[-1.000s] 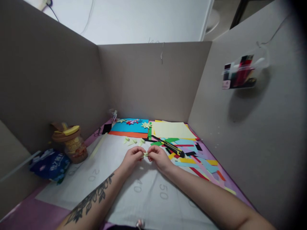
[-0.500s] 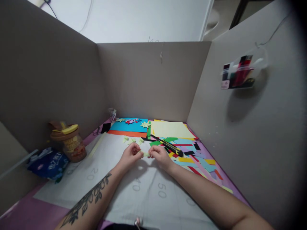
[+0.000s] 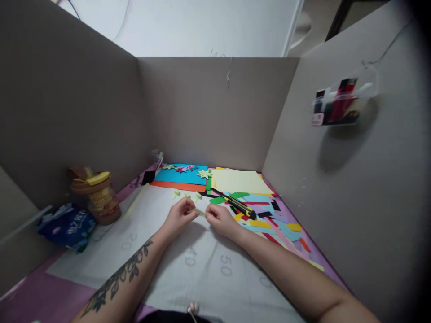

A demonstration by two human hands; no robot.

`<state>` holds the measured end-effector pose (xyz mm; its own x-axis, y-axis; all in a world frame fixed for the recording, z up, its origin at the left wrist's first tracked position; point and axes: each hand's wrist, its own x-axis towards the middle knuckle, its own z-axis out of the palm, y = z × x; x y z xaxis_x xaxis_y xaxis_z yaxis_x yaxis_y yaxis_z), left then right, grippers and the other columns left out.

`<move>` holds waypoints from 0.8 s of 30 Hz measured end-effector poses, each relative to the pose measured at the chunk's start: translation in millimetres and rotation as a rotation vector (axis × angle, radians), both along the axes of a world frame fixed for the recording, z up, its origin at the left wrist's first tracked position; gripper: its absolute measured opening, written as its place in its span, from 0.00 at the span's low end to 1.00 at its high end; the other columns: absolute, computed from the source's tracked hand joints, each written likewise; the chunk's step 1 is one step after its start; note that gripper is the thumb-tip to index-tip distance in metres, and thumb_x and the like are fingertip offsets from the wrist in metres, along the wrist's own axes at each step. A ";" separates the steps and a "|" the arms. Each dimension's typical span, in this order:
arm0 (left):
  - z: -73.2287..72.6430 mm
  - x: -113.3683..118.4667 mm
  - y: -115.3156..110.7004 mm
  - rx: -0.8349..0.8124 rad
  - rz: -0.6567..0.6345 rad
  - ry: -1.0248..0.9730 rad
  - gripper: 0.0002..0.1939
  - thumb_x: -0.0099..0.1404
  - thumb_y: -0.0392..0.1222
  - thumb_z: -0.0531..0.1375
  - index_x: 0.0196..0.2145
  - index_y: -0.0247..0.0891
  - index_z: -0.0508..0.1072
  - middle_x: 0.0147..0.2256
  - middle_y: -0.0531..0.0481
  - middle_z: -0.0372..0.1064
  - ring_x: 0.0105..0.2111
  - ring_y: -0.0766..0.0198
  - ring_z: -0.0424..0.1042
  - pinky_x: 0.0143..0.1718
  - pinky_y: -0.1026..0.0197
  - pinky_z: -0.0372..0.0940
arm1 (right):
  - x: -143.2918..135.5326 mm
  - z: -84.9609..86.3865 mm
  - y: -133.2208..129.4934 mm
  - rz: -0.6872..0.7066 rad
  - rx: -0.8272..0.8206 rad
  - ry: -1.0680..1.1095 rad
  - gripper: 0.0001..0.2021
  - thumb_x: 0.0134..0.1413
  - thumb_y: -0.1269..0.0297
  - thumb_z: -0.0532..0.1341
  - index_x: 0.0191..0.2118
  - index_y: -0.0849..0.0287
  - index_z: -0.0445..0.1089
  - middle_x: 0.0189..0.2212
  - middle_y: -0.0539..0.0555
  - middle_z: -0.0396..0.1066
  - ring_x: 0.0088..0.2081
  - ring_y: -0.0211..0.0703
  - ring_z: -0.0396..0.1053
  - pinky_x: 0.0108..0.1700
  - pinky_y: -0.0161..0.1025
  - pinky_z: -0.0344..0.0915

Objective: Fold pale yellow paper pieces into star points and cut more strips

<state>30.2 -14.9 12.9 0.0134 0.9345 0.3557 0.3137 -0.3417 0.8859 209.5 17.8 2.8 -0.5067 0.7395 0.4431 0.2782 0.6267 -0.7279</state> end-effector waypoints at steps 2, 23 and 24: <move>-0.4 -4.3 2.8 -0.039 0.015 -0.073 0.10 0.50 0.40 0.63 0.29 0.36 0.66 0.26 0.54 0.65 0.27 0.68 0.66 0.28 0.67 0.60 | 4.0 -1.5 3.3 -0.016 -0.017 0.005 0.07 0.47 0.72 0.53 0.22 0.58 0.59 0.20 0.46 0.58 0.24 0.35 0.57 0.28 0.33 0.52; -2.8 3.9 0.7 -0.111 0.037 0.031 0.10 0.51 0.40 0.58 0.31 0.36 0.77 0.28 0.49 0.74 0.28 0.62 0.70 0.31 0.63 0.63 | -3.2 -19.1 7.4 -0.082 -0.248 0.201 0.09 0.43 0.70 0.56 0.34 0.58 0.68 0.26 0.48 0.67 0.26 0.37 0.63 0.29 0.34 0.59; -3.5 4.1 1.0 -0.111 0.033 0.019 0.10 0.51 0.39 0.59 0.31 0.36 0.76 0.30 0.49 0.74 0.30 0.62 0.70 0.32 0.63 0.64 | -3.8 -19.5 7.8 -0.075 -0.271 0.218 0.09 0.42 0.70 0.56 0.34 0.58 0.68 0.25 0.48 0.67 0.26 0.37 0.63 0.29 0.33 0.59</move>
<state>34.3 -13.9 9.4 -0.0125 0.9680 0.2504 0.3407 -0.2313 0.9113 205.7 25.6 -16.7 -0.3618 0.8767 0.3171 0.1358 0.3861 -0.9124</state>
